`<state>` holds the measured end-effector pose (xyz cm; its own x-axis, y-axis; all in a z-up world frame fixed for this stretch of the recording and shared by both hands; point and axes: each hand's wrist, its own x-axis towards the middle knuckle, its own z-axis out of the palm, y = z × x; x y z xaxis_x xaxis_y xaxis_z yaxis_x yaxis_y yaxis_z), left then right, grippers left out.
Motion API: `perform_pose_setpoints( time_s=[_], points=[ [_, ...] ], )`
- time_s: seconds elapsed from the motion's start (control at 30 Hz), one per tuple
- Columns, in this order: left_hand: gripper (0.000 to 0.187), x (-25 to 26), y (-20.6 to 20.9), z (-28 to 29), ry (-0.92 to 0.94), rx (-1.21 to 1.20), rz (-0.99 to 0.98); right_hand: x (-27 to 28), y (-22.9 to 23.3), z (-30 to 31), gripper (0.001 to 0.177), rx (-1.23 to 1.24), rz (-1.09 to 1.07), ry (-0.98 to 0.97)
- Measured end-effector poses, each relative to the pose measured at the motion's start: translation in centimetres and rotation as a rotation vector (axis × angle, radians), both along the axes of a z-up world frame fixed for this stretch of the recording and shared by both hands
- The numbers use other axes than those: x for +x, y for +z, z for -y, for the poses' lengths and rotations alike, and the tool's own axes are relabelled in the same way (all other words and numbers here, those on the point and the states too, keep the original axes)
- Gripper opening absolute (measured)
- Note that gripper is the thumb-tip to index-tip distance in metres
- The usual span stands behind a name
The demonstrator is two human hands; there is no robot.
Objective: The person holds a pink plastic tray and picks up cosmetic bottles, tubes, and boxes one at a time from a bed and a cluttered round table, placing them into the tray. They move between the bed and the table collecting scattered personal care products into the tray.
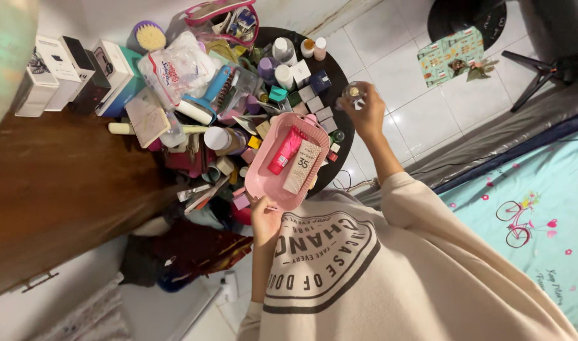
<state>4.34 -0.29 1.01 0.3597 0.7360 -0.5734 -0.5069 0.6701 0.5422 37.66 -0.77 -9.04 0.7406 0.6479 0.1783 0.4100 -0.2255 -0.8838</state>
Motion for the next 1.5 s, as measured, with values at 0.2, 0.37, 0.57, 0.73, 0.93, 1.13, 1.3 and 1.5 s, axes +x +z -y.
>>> perform_pose_setpoints(
  time_s=[0.2,0.37,0.57,0.73,0.93,1.13,1.3,1.5],
  points=[
    [0.078,1.3,2.2,-0.4,0.007,-0.018,-0.042,-0.9,-2.5,-1.7,0.05,-0.05,-0.063,0.066],
    [0.074,1.2,2.0,-0.1,0.014,-0.002,-0.046,-1.1,-3.9,-2.4,0.053,-0.053,-0.033,0.09],
    [0.075,0.3,-0.7,0.1,0.031,0.024,-0.009,-1.2,-5.0,-3.2,0.055,-0.108,0.046,0.116],
    [0.077,-0.2,-1.8,0.3,0.021,0.071,0.031,-1.4,-5.4,-3.6,0.055,-0.111,0.044,0.14],
    [0.075,0.2,-0.4,0.2,0.031,0.063,0.051,-1.1,-2.5,-3.2,0.069,-0.176,0.176,0.19],
    [0.078,-0.5,-0.7,0.4,0.009,0.11,0.064,-4.5,7.8,0.3,0.023,0.115,0.106,0.052],
    [0.083,-2.4,-2.8,0.9,-0.03,0.078,0.05,-11.8,11.7,0.2,0.039,-0.11,0.333,0.634],
    [0.085,-5.8,-2.5,1.0,-0.059,0.098,-0.018,-17.9,9.0,-1.1,0.023,-0.433,0.826,0.699]
  ],
)
